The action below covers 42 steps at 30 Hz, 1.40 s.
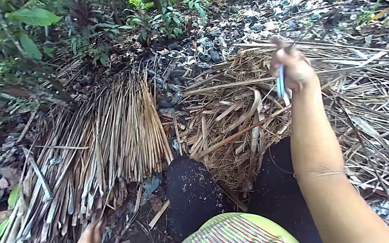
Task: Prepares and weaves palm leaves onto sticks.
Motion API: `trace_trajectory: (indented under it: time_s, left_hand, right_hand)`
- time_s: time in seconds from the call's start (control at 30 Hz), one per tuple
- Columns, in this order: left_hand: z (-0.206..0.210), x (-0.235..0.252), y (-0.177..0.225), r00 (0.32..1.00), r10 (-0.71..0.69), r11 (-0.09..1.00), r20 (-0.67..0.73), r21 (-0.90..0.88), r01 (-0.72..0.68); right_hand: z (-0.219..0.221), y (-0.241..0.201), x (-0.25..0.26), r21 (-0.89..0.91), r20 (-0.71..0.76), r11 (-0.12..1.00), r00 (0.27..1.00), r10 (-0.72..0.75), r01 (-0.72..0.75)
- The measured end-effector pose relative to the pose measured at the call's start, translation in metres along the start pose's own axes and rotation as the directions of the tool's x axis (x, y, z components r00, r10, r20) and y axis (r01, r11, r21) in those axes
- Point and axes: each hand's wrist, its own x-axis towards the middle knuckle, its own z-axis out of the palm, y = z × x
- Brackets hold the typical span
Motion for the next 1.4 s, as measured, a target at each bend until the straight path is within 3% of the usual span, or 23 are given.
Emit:
trace_trajectory:
  time_s: [0.03, 0.1, 0.13, 0.17, 0.2, 0.23, 0.27, 0.33, 0.37, 0.43, 0.53, 0.67, 0.73, 0.8, 0.87, 0.97, 1.03, 1.07, 1.13, 1.27, 1.3, 1.4]
  left_hand:
    - [0.008, 0.009, 0.019, 0.996, 0.059, 0.993, -0.068, -0.099, -0.066]
    - [0.013, 0.025, 0.082, 0.992, 0.045, 0.949, -0.115, -0.306, -0.079]
    - [0.011, 0.03, 0.118, 0.995, 0.015, 0.905, -0.101, -0.422, -0.056]
    - [0.007, 0.033, 0.15, 0.998, -0.008, 0.842, -0.065, -0.539, -0.028]
    - [0.003, 0.035, 0.18, 1.0, -0.011, 0.766, -0.027, -0.643, -0.009]
    - [-0.002, 0.037, 0.205, 1.0, -0.001, 0.684, 0.017, -0.729, 0.013]
    - [-0.007, 0.038, 0.227, 0.998, 0.014, 0.602, 0.053, -0.798, 0.034]
    - [-0.017, 0.039, 0.262, 0.993, 0.047, 0.427, 0.11, -0.901, 0.079]
    - [-0.021, 0.04, 0.274, 0.986, 0.082, 0.335, 0.142, -0.936, 0.107]
    - [-0.027, 0.039, 0.291, 0.963, 0.187, 0.161, 0.192, -0.974, 0.163]
    - [-0.033, 0.036, 0.307, 0.9, 0.365, -0.009, 0.238, -0.966, 0.259]
    - [-0.037, 0.035, 0.318, 0.832, 0.488, -0.117, 0.264, -0.925, 0.361]
    - [-0.039, 0.033, 0.324, 0.86, 0.455, -0.09, 0.23, -0.949, 0.301]
    - [-0.039, 0.028, 0.331, 0.929, 0.356, 0.022, 0.105, -0.994, 0.104]
    - [-0.035, 0.025, 0.336, 0.961, 0.278, 0.12, -0.018, -0.991, -0.053]
    - [-0.029, 0.018, 0.332, 0.958, 0.286, 0.167, 0.023, -0.986, -0.026]
    - [-0.024, 0.009, 0.326, 0.948, 0.305, 0.154, 0.088, -0.987, 0.042]
    - [-0.023, 0.008, 0.325, 0.947, 0.306, 0.141, 0.097, -0.988, 0.056]
    - [-0.025, 0.01, 0.327, 0.954, 0.289, 0.114, 0.081, -0.992, 0.05]
    - [-0.033, 0.018, 0.329, 0.969, 0.245, 0.08, 0.036, -0.997, 0.017]
    - [-0.033, 0.018, 0.327, 0.967, 0.251, 0.081, 0.044, -0.996, 0.025]
    - [-0.028, 0.013, 0.314, 0.944, 0.31, 0.106, 0.109, -0.991, 0.08]
  right_hand:
    - [0.017, -0.001, -0.002, -0.331, 0.084, 0.936, 0.984, 0.158, -0.122]
    - [0.057, 0.012, 0.0, -0.831, 0.166, 0.537, 0.858, 0.485, -0.143]
    - [0.078, 0.017, -0.004, -0.93, 0.129, 0.348, 0.784, 0.608, -0.118]
    - [0.094, 0.018, -0.01, -0.964, 0.116, 0.255, 0.732, 0.671, -0.081]
    - [0.104, 0.014, -0.014, -0.963, 0.172, 0.269, 0.706, 0.687, -0.028]
    - [0.11, 0.004, -0.019, -0.925, 0.293, 0.379, 0.696, 0.656, 0.033]
    - [0.115, -0.007, -0.026, -0.821, 0.456, 0.563, 0.7, 0.55, 0.091]
    - [0.13, -0.035, -0.045, -0.456, 0.696, 0.886, 0.653, 0.299, 0.08]
    - [0.141, -0.041, -0.058, -0.251, 0.748, 0.968, 0.64, 0.176, 0.028]
    - [0.161, -0.048, -0.083, 0.006, 0.804, 0.994, 0.592, 0.061, -0.111]
    - [0.177, -0.041, -0.102, 0.132, 0.876, 0.973, 0.482, -0.025, -0.188]
    - [0.184, -0.029, -0.105, 0.138, 0.93, 0.956, 0.365, -0.035, -0.258]
    - [0.187, -0.027, -0.108, 0.137, 0.94, 0.948, 0.338, -0.033, -0.288]
    - [0.193, -0.026, -0.115, 0.196, 0.916, 0.932, 0.396, -0.063, -0.304]
    - [0.199, -0.028, -0.122, 0.247, 0.85, 0.937, 0.52, -0.088, -0.245]
    - [0.19, -0.037, -0.107, 0.248, 0.67, 0.964, 0.736, -0.101, -0.093]
    - [0.169, -0.039, -0.079, 0.316, 0.549, 0.948, 0.823, -0.144, -0.046]
    - [0.161, -0.04, -0.072, 0.37, 0.529, 0.928, 0.831, -0.17, -0.046]
    - [0.165, -0.041, -0.082, 0.344, 0.616, 0.934, 0.774, -0.144, -0.1]
    - [0.201, -0.027, -0.126, 0.199, 0.877, 0.944, 0.477, -0.052, -0.264]
    - [0.202, -0.027, -0.126, 0.207, 0.873, 0.944, 0.484, -0.059, -0.256]
    - [0.182, -0.033, -0.097, 0.328, 0.706, 0.934, 0.694, -0.141, -0.144]
